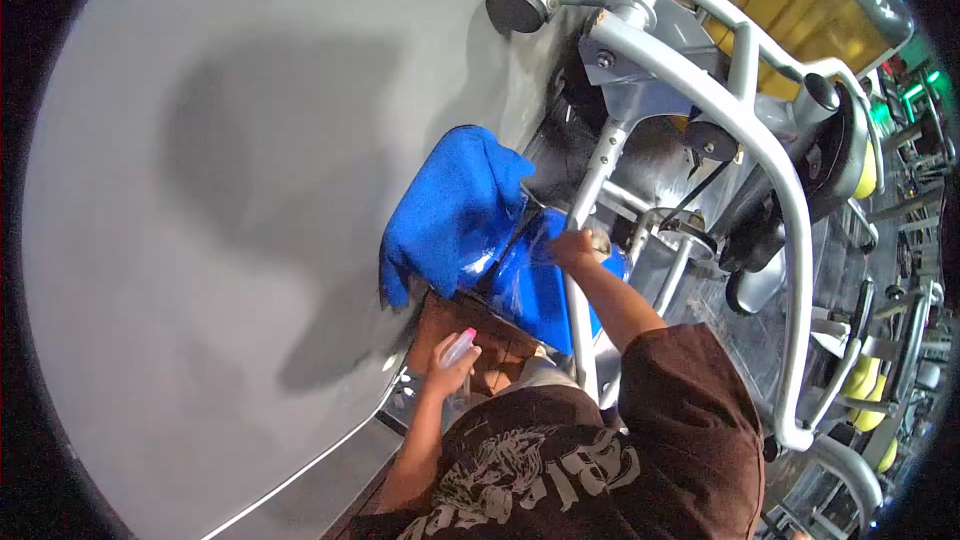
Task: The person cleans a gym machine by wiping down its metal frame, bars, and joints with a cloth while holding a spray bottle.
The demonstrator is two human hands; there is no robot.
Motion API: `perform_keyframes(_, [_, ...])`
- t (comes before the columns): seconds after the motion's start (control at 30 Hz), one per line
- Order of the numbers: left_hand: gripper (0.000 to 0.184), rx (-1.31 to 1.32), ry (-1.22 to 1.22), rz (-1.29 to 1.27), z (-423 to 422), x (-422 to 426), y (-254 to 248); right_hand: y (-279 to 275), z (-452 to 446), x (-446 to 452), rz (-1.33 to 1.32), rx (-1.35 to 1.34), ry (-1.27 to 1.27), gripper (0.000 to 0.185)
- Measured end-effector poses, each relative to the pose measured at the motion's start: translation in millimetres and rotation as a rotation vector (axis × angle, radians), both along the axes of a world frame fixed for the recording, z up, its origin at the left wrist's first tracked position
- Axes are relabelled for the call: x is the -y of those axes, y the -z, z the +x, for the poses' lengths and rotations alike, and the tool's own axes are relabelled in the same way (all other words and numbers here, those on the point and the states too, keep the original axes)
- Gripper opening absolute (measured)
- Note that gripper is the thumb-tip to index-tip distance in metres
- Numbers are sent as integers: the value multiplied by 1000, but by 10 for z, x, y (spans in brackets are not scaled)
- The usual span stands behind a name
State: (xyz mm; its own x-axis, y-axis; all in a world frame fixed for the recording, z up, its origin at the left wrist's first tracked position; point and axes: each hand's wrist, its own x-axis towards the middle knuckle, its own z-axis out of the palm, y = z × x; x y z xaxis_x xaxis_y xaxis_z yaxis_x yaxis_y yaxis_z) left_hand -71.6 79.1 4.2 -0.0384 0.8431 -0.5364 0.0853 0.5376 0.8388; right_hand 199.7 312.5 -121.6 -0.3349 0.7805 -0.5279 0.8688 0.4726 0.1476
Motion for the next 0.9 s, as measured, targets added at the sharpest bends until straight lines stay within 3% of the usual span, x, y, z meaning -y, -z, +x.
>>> perform_keyframes(0.03, [23,1,18,-1,1,11,-5,-119,157,-18,-154,-97,4,30])
perform_keyframes(0.1, [24,18,11,16,20,44,49,87,404,300,18,-502,90,37])
perform_keyframes(0.17, [25,13,-35,-1,38,49,32,102,538,655,-134,-394,-23,40])
perform_keyframes(0.3, [34,1,-62,-103,25,57,-115,185,893,1453,-343,-584,-85,39])
perform_keyframes(0.33, [39,5,-40,-112,-1,4,-87,244,957,1449,-396,-635,-141,38])
perform_keyframes(0.43, [57,-74,-81,-148,-18,9,30,-508,779,987,-546,-434,-77,38])
perform_keyframes(0.47, [71,-52,-47,-183,-3,-44,-35,-456,822,907,-356,-569,-66,37])
perform_keyframes(0.53, [66,-65,-59,-159,86,-36,60,-42,794,464,-202,-777,193,37])
perform_keyframes(0.63, [56,-25,-7,-119,160,-45,2,-129,679,527,-88,-736,456,33])
perform_keyframes(0.73, [46,-64,60,-117,252,-94,-228,-14,598,983,141,-914,738,32])
perform_keyframes(0.83, [37,-50,36,-47,239,-23,-188,134,758,1515,54,-1123,873,34])
perform_keyframes(0.9, [34,-22,7,-14,198,-1,-69,-1,834,1771,37,-1110,895,33])
